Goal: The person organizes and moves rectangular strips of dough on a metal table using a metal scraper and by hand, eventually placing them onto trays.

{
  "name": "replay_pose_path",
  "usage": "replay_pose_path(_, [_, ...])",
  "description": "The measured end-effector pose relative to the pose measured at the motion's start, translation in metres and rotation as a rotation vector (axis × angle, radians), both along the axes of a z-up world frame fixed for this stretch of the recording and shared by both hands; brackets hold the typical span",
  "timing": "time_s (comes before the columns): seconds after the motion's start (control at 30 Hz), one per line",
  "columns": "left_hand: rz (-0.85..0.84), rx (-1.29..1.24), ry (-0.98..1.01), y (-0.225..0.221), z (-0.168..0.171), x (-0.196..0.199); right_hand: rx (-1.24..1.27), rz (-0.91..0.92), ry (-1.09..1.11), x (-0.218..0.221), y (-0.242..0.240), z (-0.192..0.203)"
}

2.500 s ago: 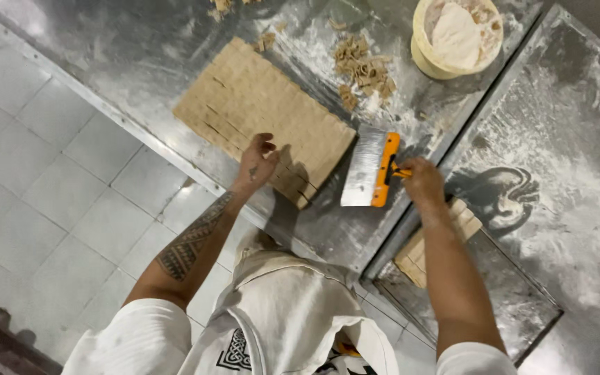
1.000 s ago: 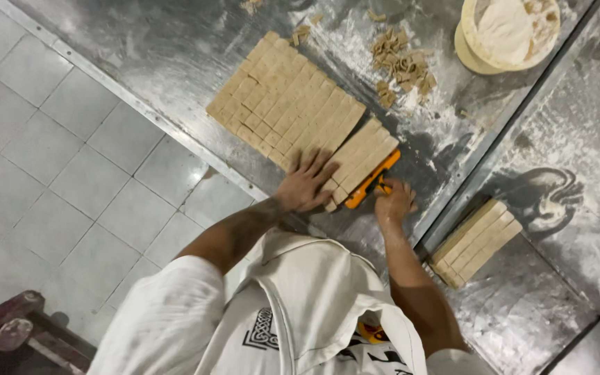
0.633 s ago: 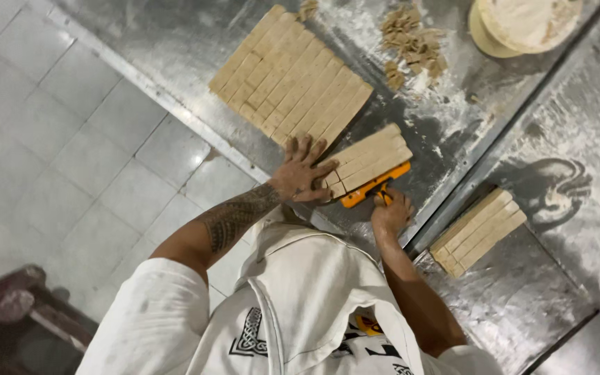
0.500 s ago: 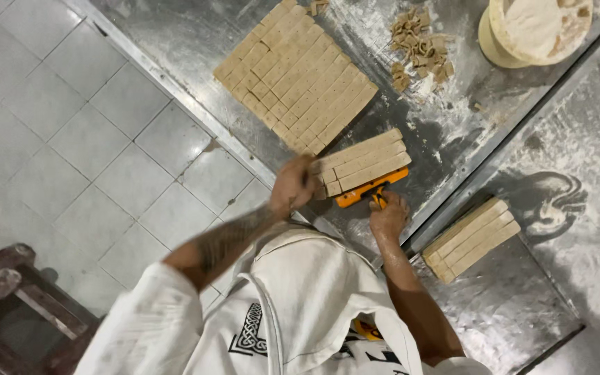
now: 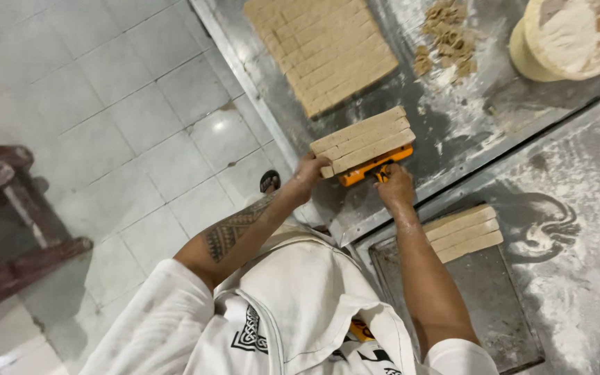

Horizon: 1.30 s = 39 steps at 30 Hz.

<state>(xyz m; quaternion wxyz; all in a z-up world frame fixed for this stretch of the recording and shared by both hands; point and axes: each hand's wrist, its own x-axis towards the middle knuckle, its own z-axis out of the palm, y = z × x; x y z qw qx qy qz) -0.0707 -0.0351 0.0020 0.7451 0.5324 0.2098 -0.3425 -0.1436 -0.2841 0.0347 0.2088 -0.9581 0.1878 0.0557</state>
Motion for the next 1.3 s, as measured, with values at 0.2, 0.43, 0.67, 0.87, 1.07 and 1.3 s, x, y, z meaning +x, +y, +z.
replay_pose_path(0.2, [0.057,-0.101,0.107,0.064,-0.037,-0.044,0.114,-0.011,0.016,-0.03,0.022,-0.016])
replay_pose_path(0.43, [0.156,-0.151,0.342,0.06,-0.056,-0.031,0.069,-0.059,-0.045,-0.037,0.045,-0.013])
replay_pose_path(0.67, [0.075,-0.242,0.347,0.075,-0.03,-0.052,0.169,-0.23,-0.028,-0.084,0.075,-0.01])
replay_pose_path(0.87, [-0.226,-0.292,0.231,0.071,0.074,-0.088,0.339,-0.426,-0.067,-0.154,0.058,0.012])
replay_pose_path(1.07, [-0.535,-0.415,0.134,-0.004,0.128,-0.153,0.247,-0.552,-0.133,-0.27,-0.02,0.058])
replay_pose_path(1.3, [-0.677,-0.489,0.419,-0.129,0.076,-0.263,0.169,-0.651,-0.009,-0.402,-0.132,0.081])
